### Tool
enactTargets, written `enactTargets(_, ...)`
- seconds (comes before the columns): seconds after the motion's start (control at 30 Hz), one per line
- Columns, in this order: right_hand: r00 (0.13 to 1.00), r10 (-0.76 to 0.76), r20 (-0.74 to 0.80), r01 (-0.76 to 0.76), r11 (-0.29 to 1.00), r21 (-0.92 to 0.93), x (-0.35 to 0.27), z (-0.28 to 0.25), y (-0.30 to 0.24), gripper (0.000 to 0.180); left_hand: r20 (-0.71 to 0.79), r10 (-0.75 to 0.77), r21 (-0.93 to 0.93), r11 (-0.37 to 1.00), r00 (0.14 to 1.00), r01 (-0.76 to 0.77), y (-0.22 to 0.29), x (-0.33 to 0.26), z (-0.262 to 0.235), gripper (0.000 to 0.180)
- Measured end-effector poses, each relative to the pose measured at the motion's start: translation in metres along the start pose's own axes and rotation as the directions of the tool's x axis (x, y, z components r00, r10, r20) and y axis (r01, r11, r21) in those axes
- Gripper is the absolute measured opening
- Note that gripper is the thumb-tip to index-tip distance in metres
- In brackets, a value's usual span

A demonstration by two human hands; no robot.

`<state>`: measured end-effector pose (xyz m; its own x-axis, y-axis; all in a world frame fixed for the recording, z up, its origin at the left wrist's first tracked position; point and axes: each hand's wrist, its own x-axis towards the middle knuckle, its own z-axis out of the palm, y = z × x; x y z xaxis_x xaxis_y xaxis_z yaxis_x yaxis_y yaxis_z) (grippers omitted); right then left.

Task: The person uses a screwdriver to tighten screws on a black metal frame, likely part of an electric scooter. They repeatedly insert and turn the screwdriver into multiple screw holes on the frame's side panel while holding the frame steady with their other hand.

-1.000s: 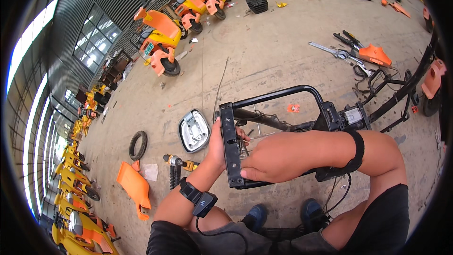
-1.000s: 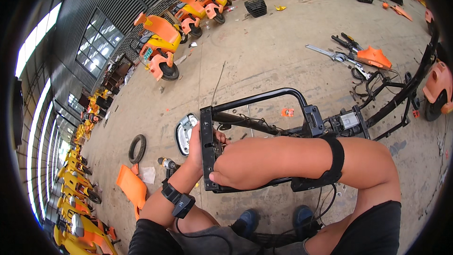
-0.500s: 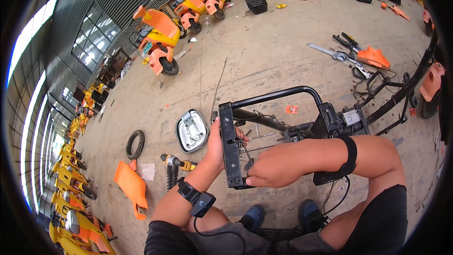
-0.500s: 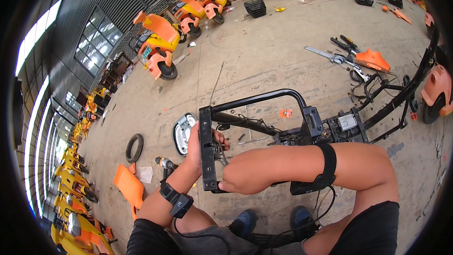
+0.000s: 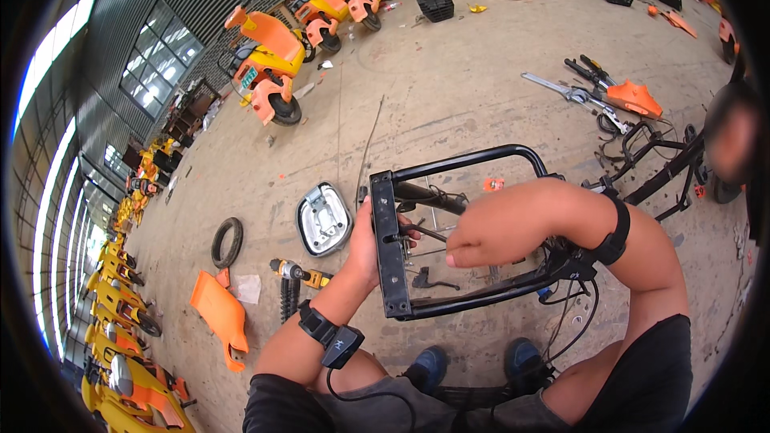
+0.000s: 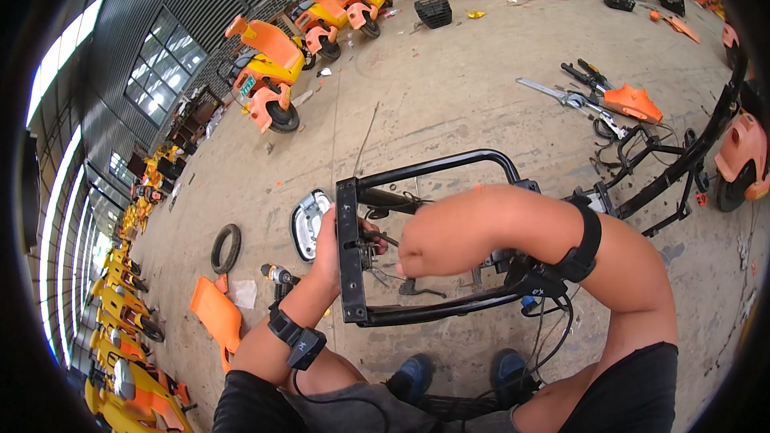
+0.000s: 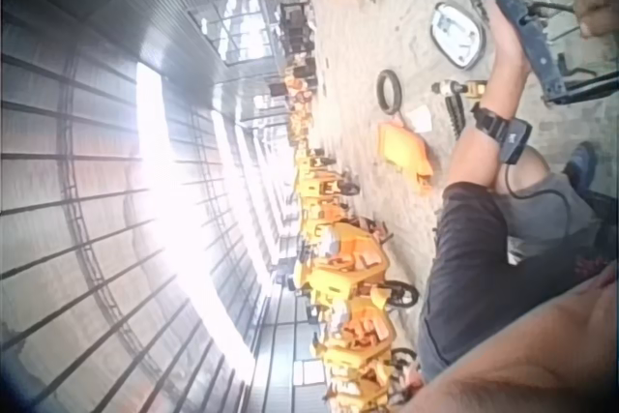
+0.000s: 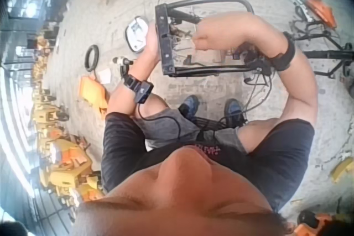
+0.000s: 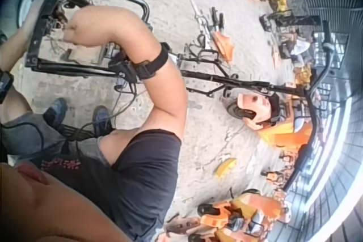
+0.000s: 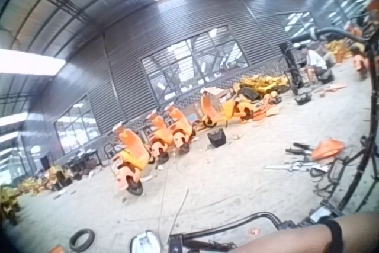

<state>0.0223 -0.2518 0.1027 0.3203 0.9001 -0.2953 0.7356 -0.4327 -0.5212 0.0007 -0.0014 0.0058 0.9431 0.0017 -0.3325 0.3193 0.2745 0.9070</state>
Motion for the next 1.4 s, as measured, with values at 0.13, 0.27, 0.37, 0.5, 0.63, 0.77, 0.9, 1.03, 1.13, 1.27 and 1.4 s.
enactTargets(0.13, 0.982, -0.073, -0.172, 0.114, 0.964, 0.241, 0.009, -0.007, 0.002, 0.041, 0.071, 0.024, 0.043, 0.999, 0.997, -0.027, -0.002, 0.002, -0.01, 0.073)
enactTargets(0.27, 0.912, -0.079, -0.403, 0.249, 0.887, 0.39, 0.024, -0.006, -0.002, 0.039, 0.162, 0.049, 0.076, 0.995, 0.986, -0.062, 0.001, -0.001, -0.001, 0.072)
enactTargets(0.37, 0.885, -0.043, -0.463, 0.281, 0.844, 0.458, 0.032, -0.003, -0.005, 0.04, 0.258, 0.088, 0.054, 0.993, 0.962, -0.105, 0.003, -0.002, 0.0, 0.072)
enactTargets(0.5, 0.861, -0.009, -0.509, 0.291, 0.828, 0.479, 0.038, -0.001, -0.013, 0.042, 0.242, 0.11, 0.088, 0.987, 0.964, -0.135, 0.006, -0.006, 0.002, 0.07)
enactTargets(0.63, 0.841, -0.002, -0.541, 0.304, 0.829, 0.469, 0.043, 0.002, -0.016, 0.042, 0.18, 0.097, 0.121, 0.985, 0.979, -0.12, 0.008, -0.008, 0.002, 0.07)
enactTargets(0.77, 0.821, -0.079, -0.565, 0.33, 0.874, 0.357, 0.044, 0.004, -0.018, 0.043, 0.094, 0.08, 0.121, 0.988, 0.992, -0.091, 0.008, -0.011, 0.007, 0.071)
enactTargets(0.9, 0.762, -0.212, -0.612, 0.315, 0.947, 0.064, 0.039, 0.012, -0.019, 0.045, 0.014, 0.011, 0.044, 0.999, 1.0, -0.012, 0.012, -0.016, 0.017, 0.072)
enactTargets(1.03, 0.858, -0.212, -0.468, 0.279, 0.957, 0.079, 0.033, 0.014, -0.016, 0.043, -0.073, -0.017, -0.109, 0.994, 0.997, 0.008, 0.016, -0.019, 0.034, 0.071)
enactTargets(1.13, 0.879, -0.262, -0.399, 0.307, 0.95, 0.053, 0.029, 0.02, -0.021, 0.043, 0.012, 0.002, -0.047, 0.999, 1.0, -0.001, 0.005, -0.004, 0.002, 0.07)
enactTargets(1.27, 0.923, -0.262, -0.282, 0.287, 0.957, 0.05, 0.023, 0.024, -0.021, 0.046, 0.054, 0.017, -0.049, 0.999, 0.998, -0.014, 0.002, -0.003, 0.005, 0.074)
enactTargets(1.4, 0.972, -0.223, -0.08, 0.228, 0.971, 0.065, 0.026, 0.033, -0.021, 0.051, 0.107, 0.008, -0.048, 0.999, 0.994, -0.003, -0.002, 0.005, -0.008, 0.075)
